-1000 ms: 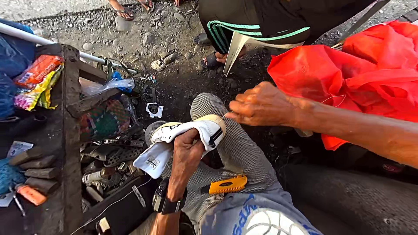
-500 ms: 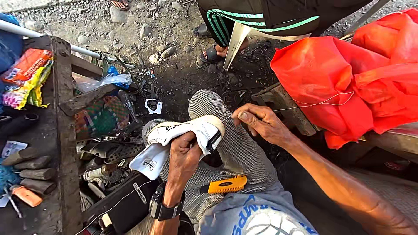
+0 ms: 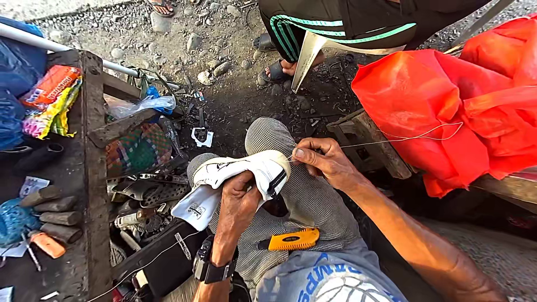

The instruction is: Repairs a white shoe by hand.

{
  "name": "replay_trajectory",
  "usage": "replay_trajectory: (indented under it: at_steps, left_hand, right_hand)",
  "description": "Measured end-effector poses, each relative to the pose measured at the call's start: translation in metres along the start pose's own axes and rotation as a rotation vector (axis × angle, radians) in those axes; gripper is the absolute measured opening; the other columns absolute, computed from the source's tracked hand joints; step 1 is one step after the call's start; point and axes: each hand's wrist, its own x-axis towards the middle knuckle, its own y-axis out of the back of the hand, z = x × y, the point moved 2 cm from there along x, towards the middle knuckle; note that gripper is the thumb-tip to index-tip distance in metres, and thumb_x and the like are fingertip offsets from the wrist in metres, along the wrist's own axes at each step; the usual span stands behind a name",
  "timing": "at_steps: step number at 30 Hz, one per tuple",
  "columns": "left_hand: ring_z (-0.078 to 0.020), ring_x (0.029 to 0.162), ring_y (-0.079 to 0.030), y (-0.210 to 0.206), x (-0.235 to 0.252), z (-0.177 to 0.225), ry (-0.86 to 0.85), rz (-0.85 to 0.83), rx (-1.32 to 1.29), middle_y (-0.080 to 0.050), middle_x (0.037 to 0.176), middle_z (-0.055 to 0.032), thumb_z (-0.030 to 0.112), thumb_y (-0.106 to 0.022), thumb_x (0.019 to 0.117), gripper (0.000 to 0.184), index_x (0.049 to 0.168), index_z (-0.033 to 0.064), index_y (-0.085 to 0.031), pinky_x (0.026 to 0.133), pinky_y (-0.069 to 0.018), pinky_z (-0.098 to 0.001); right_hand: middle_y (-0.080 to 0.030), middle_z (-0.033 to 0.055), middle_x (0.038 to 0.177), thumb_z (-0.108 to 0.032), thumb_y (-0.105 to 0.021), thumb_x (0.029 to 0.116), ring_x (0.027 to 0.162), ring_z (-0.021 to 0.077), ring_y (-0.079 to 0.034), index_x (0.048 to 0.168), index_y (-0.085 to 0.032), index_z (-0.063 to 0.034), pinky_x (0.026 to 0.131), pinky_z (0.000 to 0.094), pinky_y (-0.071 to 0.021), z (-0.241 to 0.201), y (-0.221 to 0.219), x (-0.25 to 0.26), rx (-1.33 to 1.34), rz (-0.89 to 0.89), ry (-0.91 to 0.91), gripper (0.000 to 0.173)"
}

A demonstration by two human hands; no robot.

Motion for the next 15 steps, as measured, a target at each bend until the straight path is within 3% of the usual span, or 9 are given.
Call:
replay_trajectory:
  at_steps: [3, 6, 8, 11, 15]
  left_hand:
    - [-0.0021, 0.087, -0.070, -0.002, 0.002, 0.001, 0.010, 0.021, -0.001, -0.075, 0.092, 0.0077, -0.002, -0.063, 0.0922, 0.016, 0.095, 0.0092, -0.074, 0.082, -0.0603, -0.0237]
    - [-0.0010, 0.086, -0.069, -0.003, 0.003, 0.002, 0.006, 0.037, -0.002, -0.074, 0.091, 0.0079, -0.002, -0.062, 0.0931, 0.016, 0.094, 0.0092, -0.074, 0.081, -0.0598, -0.0227]
    - [-0.0007, 0.085, -0.069, -0.003, 0.004, 0.003, 0.006, 0.044, 0.002, -0.074, 0.090, 0.0078, -0.002, -0.062, 0.0926, 0.016, 0.093, 0.0088, -0.074, 0.080, -0.0598, -0.0224]
    - [-0.0015, 0.083, -0.070, -0.003, 0.005, -0.002, -0.025, 0.052, 0.012, -0.074, 0.088, 0.0071, -0.003, -0.061, 0.0914, 0.016, 0.091, 0.0080, -0.073, 0.079, -0.0599, -0.0231]
    - [0.0007, 0.083, -0.069, -0.008, 0.001, -0.004, -0.062, 0.072, -0.041, -0.074, 0.087, 0.0101, -0.002, -0.061, 0.0917, 0.019, 0.089, 0.0116, -0.074, 0.078, -0.0594, -0.0218]
  right_hand:
    - [-0.070, -0.0052, 0.084, -0.017, -0.063, 0.1014, 0.065, -0.0031, -0.058, 0.092, -0.074, -0.0059, 0.059, 0.0143, -0.0499, -0.008, 0.005, -0.004, -0.037, 0.032, 0.271, 0.019]
    - [-0.070, -0.0062, 0.087, -0.031, -0.064, 0.1005, 0.063, -0.0001, -0.058, 0.093, -0.076, -0.0171, 0.055, 0.0165, -0.0496, -0.037, 0.029, -0.008, 0.064, 0.142, 0.384, 0.020]
    - [-0.069, -0.0056, 0.087, -0.036, -0.062, 0.1021, 0.061, 0.0017, -0.059, 0.093, -0.074, -0.0190, 0.054, 0.0171, -0.0515, -0.051, 0.033, -0.013, 0.194, 0.118, 0.355, 0.023]
    - [-0.067, -0.0068, 0.081, -0.038, -0.053, 0.1060, 0.062, -0.0005, -0.059, 0.087, -0.070, -0.0168, 0.055, 0.0156, -0.0498, -0.059, 0.026, -0.026, 0.296, -0.109, 0.162, 0.033]
    - [-0.060, -0.0111, 0.076, -0.036, -0.059, 0.1033, 0.059, -0.0054, -0.050, 0.088, -0.069, -0.0168, 0.052, 0.0111, -0.0408, -0.082, 0.032, -0.040, 0.202, -0.187, 0.166, 0.026]
